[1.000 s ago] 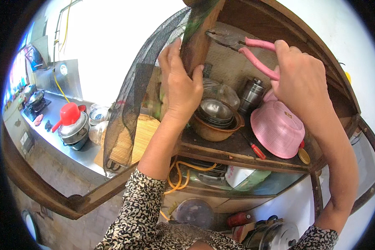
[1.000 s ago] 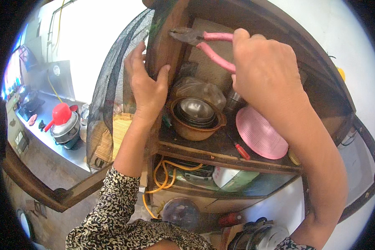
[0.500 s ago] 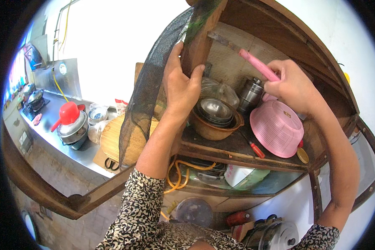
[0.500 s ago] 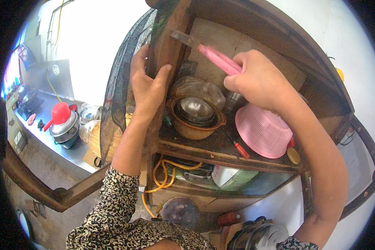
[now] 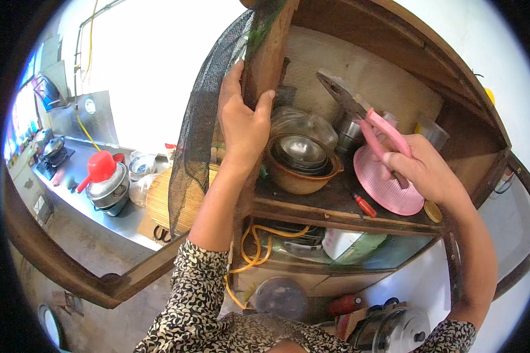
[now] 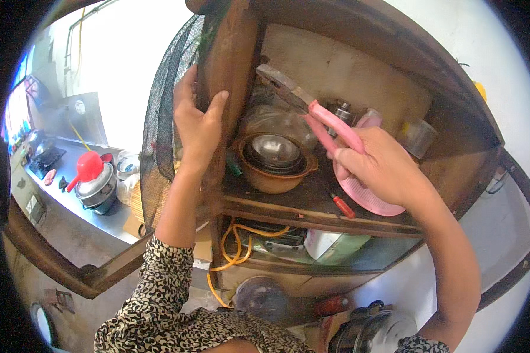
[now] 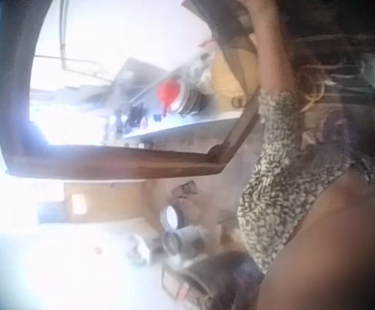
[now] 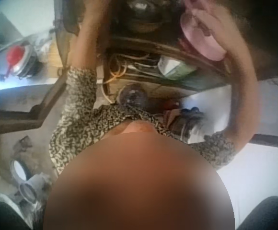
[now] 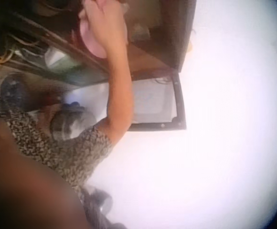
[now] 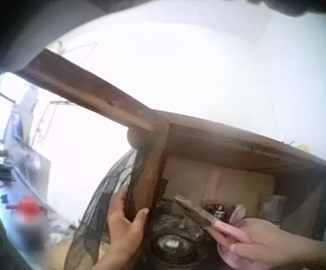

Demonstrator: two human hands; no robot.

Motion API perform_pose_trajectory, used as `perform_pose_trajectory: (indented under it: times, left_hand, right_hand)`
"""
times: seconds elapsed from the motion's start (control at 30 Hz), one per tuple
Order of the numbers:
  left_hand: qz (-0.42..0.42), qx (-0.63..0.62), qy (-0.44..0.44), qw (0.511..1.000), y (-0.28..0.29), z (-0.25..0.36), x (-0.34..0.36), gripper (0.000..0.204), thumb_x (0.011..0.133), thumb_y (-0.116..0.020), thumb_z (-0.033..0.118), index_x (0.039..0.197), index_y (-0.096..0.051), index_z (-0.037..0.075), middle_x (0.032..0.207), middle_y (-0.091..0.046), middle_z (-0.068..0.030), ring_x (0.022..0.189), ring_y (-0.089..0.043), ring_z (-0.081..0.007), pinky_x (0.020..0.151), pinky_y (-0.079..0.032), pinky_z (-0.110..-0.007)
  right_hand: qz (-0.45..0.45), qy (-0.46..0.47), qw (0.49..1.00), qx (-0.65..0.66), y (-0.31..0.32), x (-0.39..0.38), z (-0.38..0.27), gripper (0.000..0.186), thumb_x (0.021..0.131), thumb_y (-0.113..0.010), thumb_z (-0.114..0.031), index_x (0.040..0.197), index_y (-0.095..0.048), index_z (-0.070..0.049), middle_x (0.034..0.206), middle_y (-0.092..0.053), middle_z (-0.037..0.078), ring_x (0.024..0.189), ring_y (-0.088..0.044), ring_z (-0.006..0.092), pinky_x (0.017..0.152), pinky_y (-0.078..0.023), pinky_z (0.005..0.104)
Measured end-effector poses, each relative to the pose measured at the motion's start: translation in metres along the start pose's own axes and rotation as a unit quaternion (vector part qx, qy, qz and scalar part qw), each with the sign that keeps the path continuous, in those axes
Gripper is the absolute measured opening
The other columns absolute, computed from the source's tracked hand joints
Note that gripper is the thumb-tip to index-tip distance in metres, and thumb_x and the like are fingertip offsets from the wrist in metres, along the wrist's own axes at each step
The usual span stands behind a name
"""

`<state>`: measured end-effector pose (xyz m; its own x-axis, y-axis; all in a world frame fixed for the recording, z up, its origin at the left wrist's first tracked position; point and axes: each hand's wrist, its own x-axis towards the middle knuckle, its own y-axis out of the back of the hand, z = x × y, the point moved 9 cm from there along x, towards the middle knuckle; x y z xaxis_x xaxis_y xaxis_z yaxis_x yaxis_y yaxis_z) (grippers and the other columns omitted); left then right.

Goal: The person uses a screwdriver and pliers to remove nails from a wooden cabinet frame. They repeatedly pry and pull nails from the wood, switching between tools as needed.

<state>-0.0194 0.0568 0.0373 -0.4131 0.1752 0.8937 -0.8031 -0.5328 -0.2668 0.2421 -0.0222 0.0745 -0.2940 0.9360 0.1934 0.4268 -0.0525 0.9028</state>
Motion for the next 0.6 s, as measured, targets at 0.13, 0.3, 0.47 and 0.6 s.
perform_pose_trajectory:
  times: [0.13, 0.3, 0.47, 0.6]
  left_hand:
    - [0.032, 0.041, -0.140, 0.989, 0.013, 0.034, -0.026, 0.047, 0.081, -0.071, 0.000, 0.125, -0.056, -0.003, 0.119, -0.062, -0.0231, 0.115, -0.058, -0.0403, 0.100, -0.046, -0.044]
    - [-0.223, -0.332, 0.197, 0.895, -0.047, 0.032, -0.066, 0.031, 0.093, -0.066, 0.010, 0.121, -0.058, -0.003, 0.100, -0.067, -0.0109, 0.089, -0.064, -0.0152, 0.074, -0.053, -0.028]
    - [-0.207, -0.373, 0.170, 0.888, -0.062, 0.044, -0.046, 0.032, 0.095, -0.065, 0.010, 0.121, -0.055, -0.005, 0.100, -0.066, -0.0106, 0.093, -0.063, -0.0159, 0.079, -0.052, -0.029]
    - [-0.204, -0.400, 0.242, 0.860, -0.078, 0.031, -0.043, 0.027, 0.095, -0.065, 0.009, 0.116, -0.055, -0.005, 0.103, -0.067, -0.0123, 0.094, -0.065, -0.0170, 0.079, -0.053, -0.029]
  right_hand:
    - [-0.010, -0.016, 0.988, 0.154, -0.022, 0.021, 0.008, 0.030, 0.094, -0.060, -0.029, 0.084, -0.064, 0.000, 0.068, -0.065, 0.006, 0.053, -0.055, 0.0098, 0.049, -0.042, 0.0256]
    - [0.041, 0.014, 0.985, 0.165, -0.023, 0.042, -0.010, 0.024, 0.091, -0.054, -0.019, 0.090, -0.066, 0.003, 0.073, -0.065, 0.008, 0.056, -0.057, 0.0112, 0.050, -0.045, 0.0238]
    - [0.042, -0.002, 0.984, 0.175, -0.020, 0.052, -0.021, 0.025, 0.088, -0.054, -0.014, 0.098, -0.066, 0.005, 0.081, -0.066, 0.009, 0.063, -0.061, 0.0128, 0.056, -0.053, 0.0244]
    - [-0.029, -0.043, 0.981, 0.189, -0.013, 0.052, -0.028, 0.024, 0.088, -0.059, -0.015, 0.096, -0.066, 0.006, 0.080, -0.067, 0.010, 0.060, -0.063, 0.0127, 0.054, -0.056, 0.0229]
